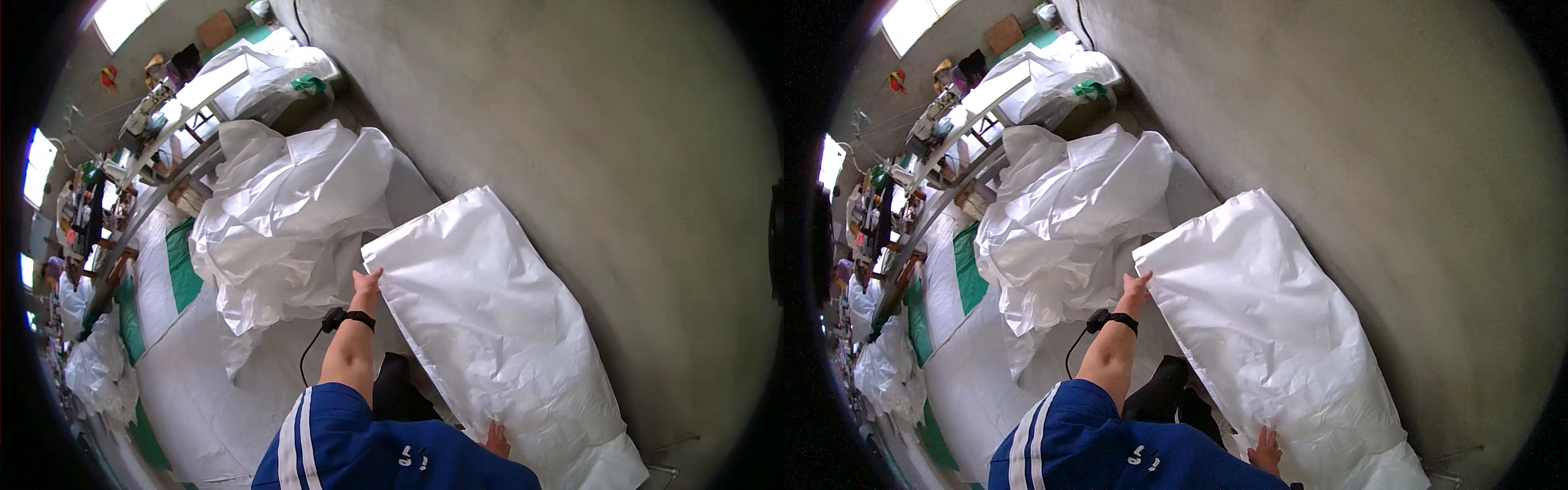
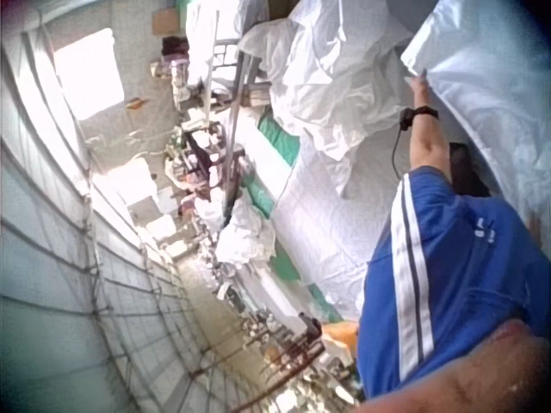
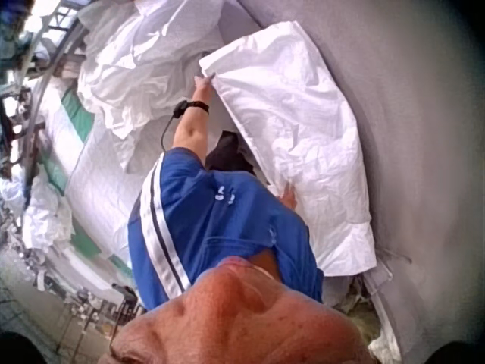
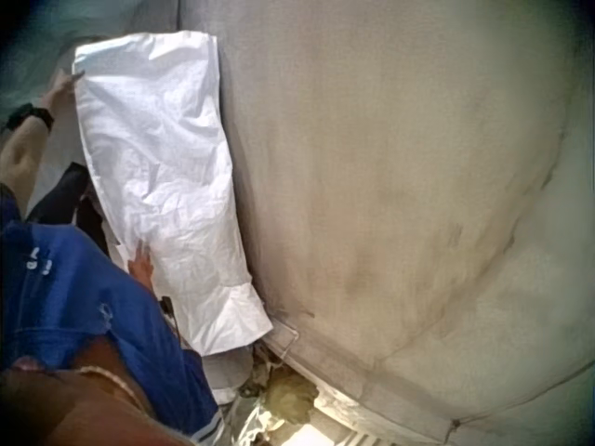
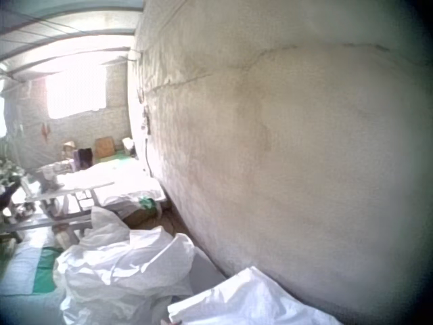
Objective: Folding large white plastic sheets or liners for industrial use
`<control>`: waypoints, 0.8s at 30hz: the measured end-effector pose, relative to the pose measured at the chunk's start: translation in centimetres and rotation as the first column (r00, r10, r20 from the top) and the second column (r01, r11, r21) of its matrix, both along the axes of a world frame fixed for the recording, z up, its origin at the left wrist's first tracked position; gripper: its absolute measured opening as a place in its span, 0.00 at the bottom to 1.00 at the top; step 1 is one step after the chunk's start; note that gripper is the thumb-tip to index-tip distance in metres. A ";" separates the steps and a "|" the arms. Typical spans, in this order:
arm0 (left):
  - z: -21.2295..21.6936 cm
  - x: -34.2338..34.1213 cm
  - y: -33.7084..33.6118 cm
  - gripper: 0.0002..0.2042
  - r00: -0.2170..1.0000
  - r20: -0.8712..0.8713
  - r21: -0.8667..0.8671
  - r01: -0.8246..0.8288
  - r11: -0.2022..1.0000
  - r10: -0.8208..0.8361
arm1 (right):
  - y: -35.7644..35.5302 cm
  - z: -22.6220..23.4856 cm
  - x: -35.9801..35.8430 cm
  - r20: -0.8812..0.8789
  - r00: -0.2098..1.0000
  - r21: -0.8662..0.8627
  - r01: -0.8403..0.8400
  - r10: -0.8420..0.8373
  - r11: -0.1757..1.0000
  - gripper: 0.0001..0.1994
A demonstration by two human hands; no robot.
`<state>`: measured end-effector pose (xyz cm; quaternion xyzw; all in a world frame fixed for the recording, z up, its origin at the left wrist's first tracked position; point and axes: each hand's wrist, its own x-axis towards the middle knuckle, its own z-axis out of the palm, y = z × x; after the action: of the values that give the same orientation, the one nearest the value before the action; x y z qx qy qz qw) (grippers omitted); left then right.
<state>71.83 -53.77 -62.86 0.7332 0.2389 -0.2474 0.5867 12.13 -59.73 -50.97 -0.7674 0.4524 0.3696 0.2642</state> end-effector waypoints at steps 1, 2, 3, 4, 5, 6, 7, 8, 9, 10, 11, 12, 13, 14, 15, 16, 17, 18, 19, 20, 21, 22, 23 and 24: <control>0.1 0.0 1.5 0.47 0.993 -0.077 0.068 0.099 0.993 -0.094 | 0.0 -0.5 0.2 0.017 1.000 0.009 -0.025 0.025 1.000 0.45; 0.2 -0.4 3.1 0.47 0.993 -0.014 0.058 0.119 0.991 -0.119 | 0.1 -0.9 0.4 -0.001 0.999 -0.007 -0.041 0.041 0.999 0.45; 0.8 -0.5 4.6 0.46 0.989 0.052 0.052 0.134 0.990 -0.137 | 0.0 -1.2 0.5 -0.015 0.998 -0.022 -0.063 0.063 0.998 0.46; 2.2 -1.2 3.5 0.45 0.984 -0.006 0.047 0.181 0.982 -0.181 | -0.5 -6.0 -3.2 0.036 0.997 -0.100 -0.061 0.065 0.993 0.43; 4.2 -2.0 1.4 0.40 0.968 -0.106 0.048 0.233 0.971 -0.227 | -1.0 -10.6 -7.3 0.077 0.995 -0.194 -0.044 0.060 0.980 0.40; 4.8 -1.5 0.3 0.37 0.950 -0.127 -0.031 0.283 0.959 -0.284 | -1.8 -14.1 -10.6 0.130 0.989 -0.295 -0.030 0.071 0.955 0.37; 4.2 -0.7 6.9 0.35 0.957 -0.145 -0.011 0.252 0.968 -0.251 | -1.2 -11.9 -6.0 0.099 0.994 -0.175 -0.031 0.049 0.984 0.36; 3.8 -0.4 10.5 0.35 0.968 -0.138 0.002 0.213 0.977 -0.211 | -1.4 -10.2 -3.6 0.068 0.997 -0.135 -0.035 0.045 0.990 0.36; 3.6 -0.1 13.8 0.32 0.971 -0.157 0.023 0.188 0.982 -0.182 | -1.4 -8.4 -1.3 0.056 0.997 -0.114 -0.042 0.049 0.993 0.35; 3.6 0.7 16.1 0.29 0.970 -0.179 0.033 0.174 0.984 -0.165 | -1.7 -7.0 0.7 0.058 0.997 -0.105 -0.041 0.047 0.994 0.34; 4.0 1.5 16.7 0.25 0.966 -0.170 0.150 0.221 0.964 -0.195 | -2.1 -5.5 2.0 0.049 0.998 -0.113 -0.025 0.030 0.993 0.34; 4.9 2.4 18.3 0.23 0.963 -0.160 0.276 0.253 0.927 -0.215 | -2.1 -4.4 3.7 0.057 0.998 -0.110 -0.024 0.031 0.994 0.33; 3.5 4.1 20.4 0.23 0.964 -0.163 0.263 0.247 0.933 -0.210 | -2.2 -3.3 5.7 0.066 0.997 -0.111 -0.022 0.030 0.994 0.33; 2.6 5.9 24.9 0.23 0.969 -0.008 0.364 0.233 0.902 -0.247 | -1.7 -2.4 8.3 0.099 0.994 -0.086 -0.047 0.055 0.995 0.32; 1.4 7.4 27.3 0.24 0.942 0.131 0.453 0.221 0.864 -0.309 | -1.4 -1.6 10.6 0.118 0.991 -0.070 -0.055 0.063 0.996 0.31; 0.3 8.9 26.4 0.24 0.942 0.121 0.430 0.234 0.872 -0.313 | -1.2 -0.8 12.2 0.116 0.992 -0.076 -0.037 0.045 0.996 0.31; -0.2 10.8 25.2 0.25 0.935 0.138 0.416 0.245 0.876 -0.327 | -1.0 -0.1 13.9 0.114 0.993 -0.085 -0.017 0.027 0.996 0.30; -0.7 13.0 24.8 0.26 0.930 0.157 0.409 0.244 0.879 -0.331 | -0.6 0.4 16.1 0.117 0.993 -0.084 -0.002 0.012 0.996 0.30; -1.3 15.1 23.9 0.26 0.933 0.150 0.394 0.248 0.885 -0.328 | 0.0 1.0 18.0 0.116 0.993 -0.080 0.012 -0.003 0.997 0.29; -1.9 17.2 23.0 0.25 0.925 0.133 0.458 0.261 0.850 -0.356 | 0.6 1.6 20.1 0.118 0.993 -0.072 0.030 -0.022 0.997 0.28; -2.8 19.4 22.8 0.25 0.919 0.117 0.523 0.265 0.810 -0.376 | 1.2 1.8 22.1 0.121 0.992 -0.060 0.039 -0.032 0.997 0.28; -3.5 21.7 22.8 0.26 0.924 0.104 0.467 0.283 0.838 -0.369 | 1.9 2.0 24.0 0.118 0.992 -0.041 0.046 -0.041 0.998 0.27; -4.5 23.6 23.0 0.26 0.926 0.094 0.457 0.286 0.842 -0.365 | 2.8 2.4 25.6 0.116 0.992 -0.021 0.060 -0.058 0.998 0.27; -5.4 25.4 23.4 0.27 0.945 0.098 0.380 0.254 0.889 -0.312 | 3.6 2.8 27.2 0.110 0.991 -0.004 0.072 -0.071 0.997 0.26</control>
<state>97.23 -30.35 -68.31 0.8727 0.1238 -0.2240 0.4157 39.32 -56.14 -48.20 -0.7708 0.4661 0.3153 0.2986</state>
